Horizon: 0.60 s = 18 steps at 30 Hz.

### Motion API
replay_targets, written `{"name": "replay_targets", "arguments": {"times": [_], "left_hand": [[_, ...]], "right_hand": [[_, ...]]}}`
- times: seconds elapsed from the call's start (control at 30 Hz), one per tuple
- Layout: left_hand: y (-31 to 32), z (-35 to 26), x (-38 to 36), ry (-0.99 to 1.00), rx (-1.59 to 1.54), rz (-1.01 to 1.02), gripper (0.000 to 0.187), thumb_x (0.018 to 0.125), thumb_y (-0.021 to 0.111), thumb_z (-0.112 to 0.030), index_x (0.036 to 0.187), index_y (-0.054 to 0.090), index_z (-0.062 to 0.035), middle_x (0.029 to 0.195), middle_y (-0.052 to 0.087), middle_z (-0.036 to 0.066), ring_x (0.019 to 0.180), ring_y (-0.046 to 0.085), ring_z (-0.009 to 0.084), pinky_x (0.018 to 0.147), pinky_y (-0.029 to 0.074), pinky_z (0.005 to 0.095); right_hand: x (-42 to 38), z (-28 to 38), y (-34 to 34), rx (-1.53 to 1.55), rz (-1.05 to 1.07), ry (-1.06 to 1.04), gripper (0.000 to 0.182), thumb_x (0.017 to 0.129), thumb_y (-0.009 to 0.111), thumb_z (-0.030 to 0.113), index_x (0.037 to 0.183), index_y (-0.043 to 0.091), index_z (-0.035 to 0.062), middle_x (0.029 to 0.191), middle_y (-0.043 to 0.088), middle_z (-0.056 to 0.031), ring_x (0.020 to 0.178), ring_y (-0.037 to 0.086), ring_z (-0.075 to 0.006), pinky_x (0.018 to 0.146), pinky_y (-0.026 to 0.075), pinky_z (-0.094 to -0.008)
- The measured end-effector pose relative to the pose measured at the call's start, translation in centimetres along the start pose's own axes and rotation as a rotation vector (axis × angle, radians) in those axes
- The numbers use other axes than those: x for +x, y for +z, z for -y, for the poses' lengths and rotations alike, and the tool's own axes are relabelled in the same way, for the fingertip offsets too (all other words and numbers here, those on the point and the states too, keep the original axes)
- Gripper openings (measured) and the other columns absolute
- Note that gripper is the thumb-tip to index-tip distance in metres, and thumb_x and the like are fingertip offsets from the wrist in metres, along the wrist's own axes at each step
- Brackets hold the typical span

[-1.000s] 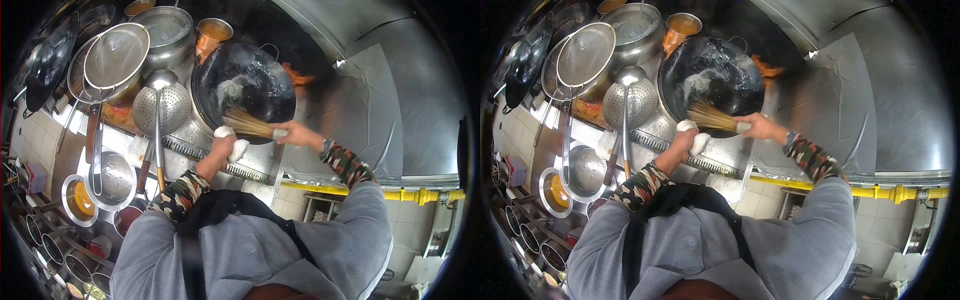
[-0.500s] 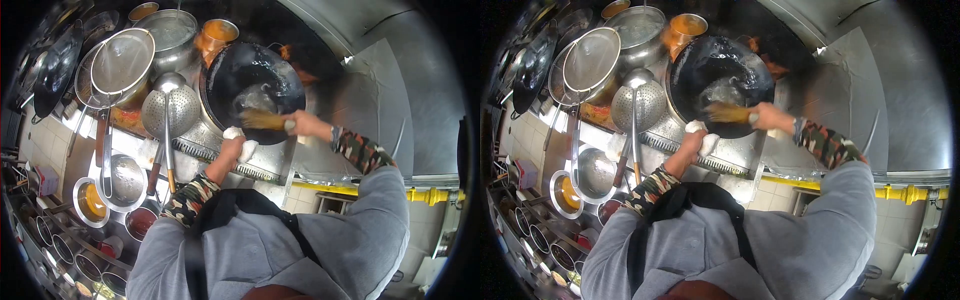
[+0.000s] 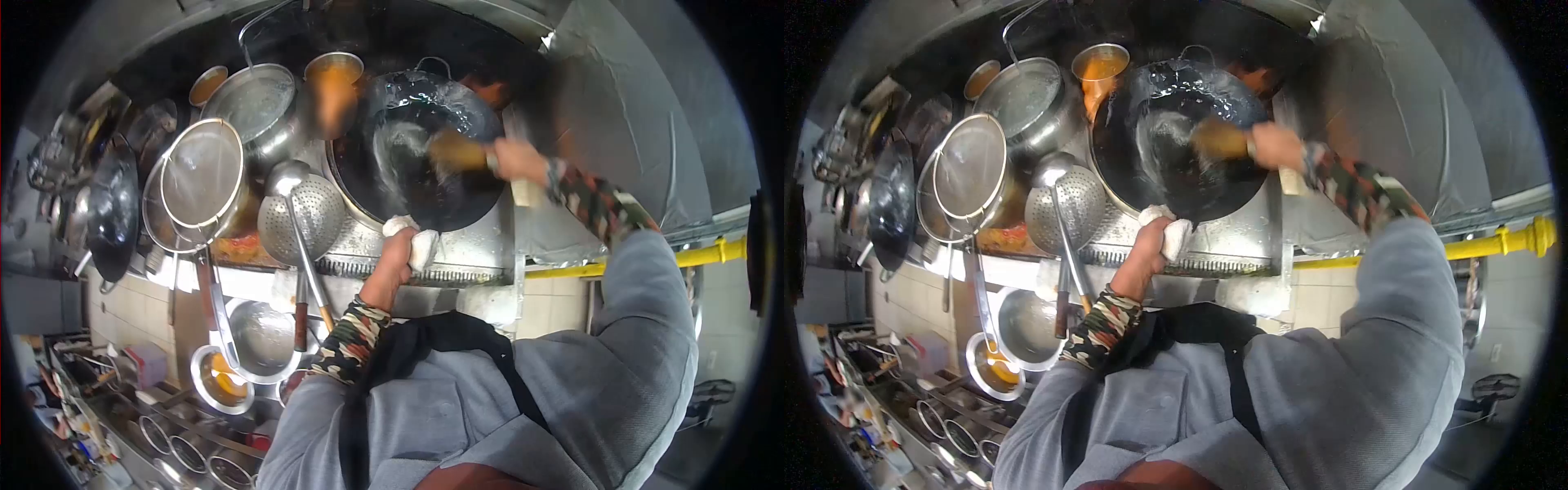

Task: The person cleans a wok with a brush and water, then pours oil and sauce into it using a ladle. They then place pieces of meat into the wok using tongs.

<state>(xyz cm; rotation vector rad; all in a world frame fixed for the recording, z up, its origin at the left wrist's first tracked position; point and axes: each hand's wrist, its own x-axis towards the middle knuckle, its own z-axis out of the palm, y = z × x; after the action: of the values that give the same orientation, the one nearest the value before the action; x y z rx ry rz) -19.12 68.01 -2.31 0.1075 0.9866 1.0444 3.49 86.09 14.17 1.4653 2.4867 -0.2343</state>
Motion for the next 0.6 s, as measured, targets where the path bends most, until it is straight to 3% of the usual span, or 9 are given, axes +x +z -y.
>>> {"name": "replay_targets", "arguments": {"times": [0.07, 0.1, 0.17, 0.23, 0.3, 0.37, 0.43, 0.53, 0.6], "left_hand": [[-0.6, 0.2, 0.5, -0.054, -0.026, 0.063, 0.024, 0.089, 0.042, -0.017, 0.098, 0.057, 0.0009, 0.089, 0.064, 0.014, 0.078, 0.064, 0.0283, 0.073, 0.053, 0.0427], [-0.4, 0.4, 0.1, -0.055, -0.012, 0.054, 0.024, 0.089, 0.042, -0.017, 0.098, 0.057, 0.0009, 0.089, 0.064, 0.014, 0.078, 0.064, 0.0283, 0.073, 0.053, 0.0427], [0.3, -0.5, -0.9, -0.057, -0.009, 0.062, 0.026, 0.09, 0.04, -0.018, 0.098, 0.057, 0.0003, 0.088, 0.064, 0.014, 0.078, 0.064, 0.0287, 0.074, 0.053, 0.0433], [1.1, -1.5, -2.2, -0.151, 0.066, 0.031, 0.026, 0.09, 0.039, -0.018, 0.097, 0.057, -0.0011, 0.087, 0.064, 0.013, 0.077, 0.064, 0.0285, 0.073, 0.053, 0.0441], [0.2, -0.9, -1.1, -0.092, 0.039, 0.086, 0.024, 0.089, 0.04, -0.018, 0.096, 0.058, -0.003, 0.086, 0.065, 0.012, 0.075, 0.064, 0.0271, 0.07, 0.053, 0.0432], [0.4, -1.2, -1.4, -0.083, 0.018, 0.073, 0.022, 0.089, 0.042, -0.018, 0.095, 0.058, -0.0038, 0.085, 0.065, 0.01, 0.074, 0.064, 0.0262, 0.068, 0.053, 0.0417], [0.8, -1.6, -1.5, -0.077, -0.009, 0.049, 0.019, 0.089, 0.045, -0.017, 0.095, 0.058, -0.0045, 0.085, 0.065, 0.009, 0.073, 0.064, 0.0254, 0.066, 0.053, 0.0402], [0.8, -1.2, -1.2, -0.048, -0.007, 0.018, 0.016, 0.087, 0.053, -0.016, 0.097, 0.058, -0.0036, 0.085, 0.065, 0.009, 0.073, 0.064, 0.0248, 0.065, 0.053, 0.0374], [0.9, -0.9, -1.1, -0.005, 0.028, -0.033, 0.017, 0.087, 0.052, -0.016, 0.097, 0.058, -0.0029, 0.085, 0.065, 0.01, 0.073, 0.064, 0.0248, 0.065, 0.053, 0.0374]], "right_hand": [[7.0, -1.0, 1.3, 0.084, -0.215, -0.005, 0.048, 0.072, 0.068, 0.022, 0.119, 0.062, 0.0167, 0.084, 0.067, -0.0172, 0.077, 0.066, -0.0313, 0.07, 0.054, -0.0405], [9.3, 0.5, 1.4, 0.25, -0.285, -0.19, 0.046, 0.073, 0.067, 0.022, 0.119, 0.061, 0.0155, 0.082, 0.068, -0.0158, 0.071, 0.066, -0.0285, 0.062, 0.055, -0.0394], [7.2, 8.2, 1.8, 0.883, -0.087, -0.019, 0.052, 0.073, 0.069, 0.018, 0.124, 0.058, 0.014, 0.078, 0.067, -0.011, 0.065, 0.064, -0.021, 0.049, 0.053, -0.0355], [4.9, 11.3, 4.1, 1.097, 0.022, -0.069, 0.06, 0.071, 0.071, 0.015, 0.128, 0.055, 0.0143, 0.08, 0.066, -0.0078, 0.065, 0.062, -0.0166, 0.043, 0.049, -0.0323], [0.3, 10.4, 4.7, 0.866, 0.137, -0.187, 0.062, 0.07, 0.071, 0.011, 0.129, 0.054, 0.0148, 0.085, 0.068, -0.0115, 0.071, 0.064, -0.0208, 0.055, 0.054, -0.0348], [-3.4, 4.8, 6.6, 0.623, -0.007, -0.56, 0.061, 0.069, 0.071, 0.013, 0.128, 0.055, 0.0138, 0.092, 0.068, -0.0144, 0.076, 0.065, -0.0236, 0.071, 0.053, -0.0359], [-6.1, -0.5, 4.2, 0.319, 0.091, -0.353, 0.062, 0.066, 0.073, 0.015, 0.126, 0.057, 0.0123, 0.097, 0.067, -0.0161, 0.083, 0.065, -0.0254, 0.081, 0.05, -0.0355], [-6.0, 2.2, -3.5, 0.32, 0.414, -0.185, 0.062, 0.064, 0.073, 0.017, 0.124, 0.058, 0.011, 0.098, 0.067, -0.0147, 0.082, 0.065, -0.0238, 0.075, 0.052, -0.0357], [-2.1, 5.5, -1.7, 0.518, 0.445, -0.384, 0.063, 0.064, 0.072, 0.015, 0.125, 0.057, 0.0099, 0.088, 0.067, -0.0122, 0.075, 0.065, -0.0215, 0.063, 0.053, -0.0337]]}}
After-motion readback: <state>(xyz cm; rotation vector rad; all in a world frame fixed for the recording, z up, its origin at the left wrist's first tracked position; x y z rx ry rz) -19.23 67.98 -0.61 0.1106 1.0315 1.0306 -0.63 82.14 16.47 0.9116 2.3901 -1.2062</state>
